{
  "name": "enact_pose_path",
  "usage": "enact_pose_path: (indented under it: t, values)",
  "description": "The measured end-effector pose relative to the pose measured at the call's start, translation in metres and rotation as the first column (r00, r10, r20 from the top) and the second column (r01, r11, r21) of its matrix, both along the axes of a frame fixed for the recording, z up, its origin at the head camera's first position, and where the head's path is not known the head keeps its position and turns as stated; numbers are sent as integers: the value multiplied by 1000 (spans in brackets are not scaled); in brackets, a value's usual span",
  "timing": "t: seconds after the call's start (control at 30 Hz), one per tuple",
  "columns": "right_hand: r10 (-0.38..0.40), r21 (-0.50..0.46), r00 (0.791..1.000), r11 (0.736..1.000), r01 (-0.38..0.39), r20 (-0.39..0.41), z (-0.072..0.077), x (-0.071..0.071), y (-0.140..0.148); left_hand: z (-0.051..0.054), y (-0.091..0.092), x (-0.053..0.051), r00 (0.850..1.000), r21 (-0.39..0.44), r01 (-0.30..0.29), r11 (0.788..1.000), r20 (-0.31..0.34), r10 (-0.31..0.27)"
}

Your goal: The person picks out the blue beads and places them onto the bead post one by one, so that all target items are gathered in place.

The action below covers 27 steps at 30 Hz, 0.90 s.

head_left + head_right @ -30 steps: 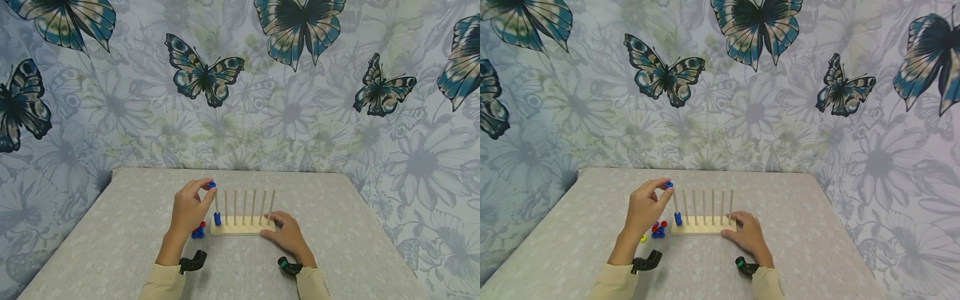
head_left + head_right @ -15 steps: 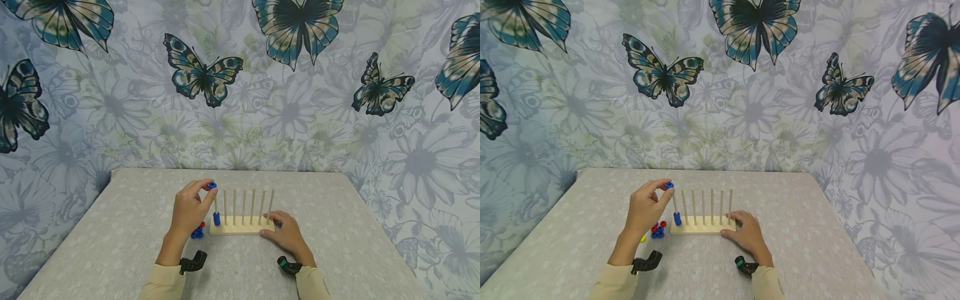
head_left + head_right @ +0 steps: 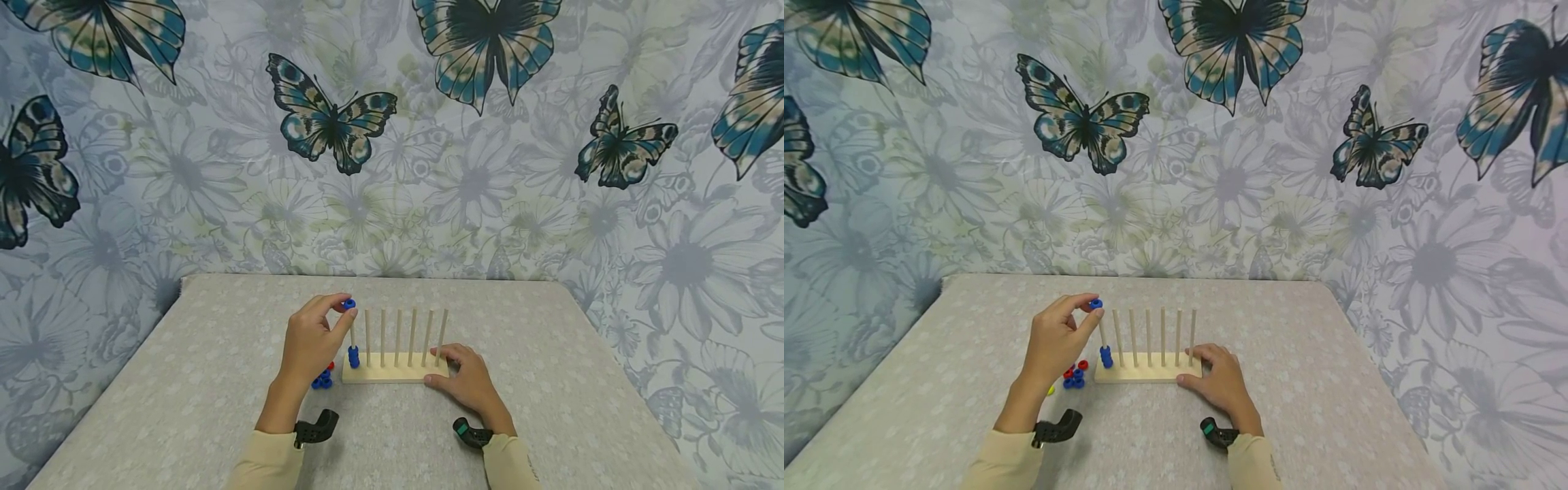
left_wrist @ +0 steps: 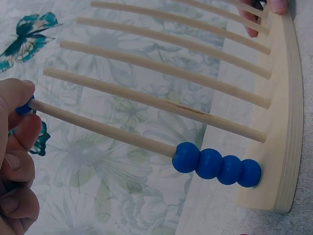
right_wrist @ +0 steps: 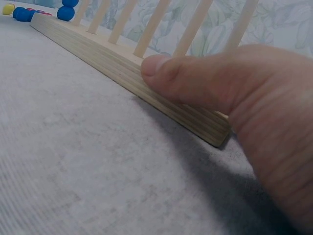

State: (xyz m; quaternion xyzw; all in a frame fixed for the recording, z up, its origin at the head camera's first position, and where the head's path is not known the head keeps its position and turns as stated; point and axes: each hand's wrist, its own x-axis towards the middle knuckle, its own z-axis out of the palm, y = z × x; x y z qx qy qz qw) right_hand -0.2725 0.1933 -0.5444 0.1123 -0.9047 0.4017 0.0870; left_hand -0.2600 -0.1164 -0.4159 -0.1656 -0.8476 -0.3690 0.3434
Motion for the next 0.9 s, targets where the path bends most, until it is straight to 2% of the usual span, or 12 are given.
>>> enact_pose_path:
  t: [0.2, 0.5, 0.9]
  values:
    - [0, -10, 1000, 1000, 0, -3, 1, 0, 0, 0, -1, 0, 1000, 2, 1, 1000, 21, -1]
    - [2, -10, 1000, 1000, -2, 11, -1, -2, 0, -3, -2, -2, 1000, -14, 11, 1000, 13, -11]
    - [9, -10, 1000, 1000, -9, 7, -1, -1, 2, -3, -2, -1, 998, -28, 8, 1000, 59, -6]
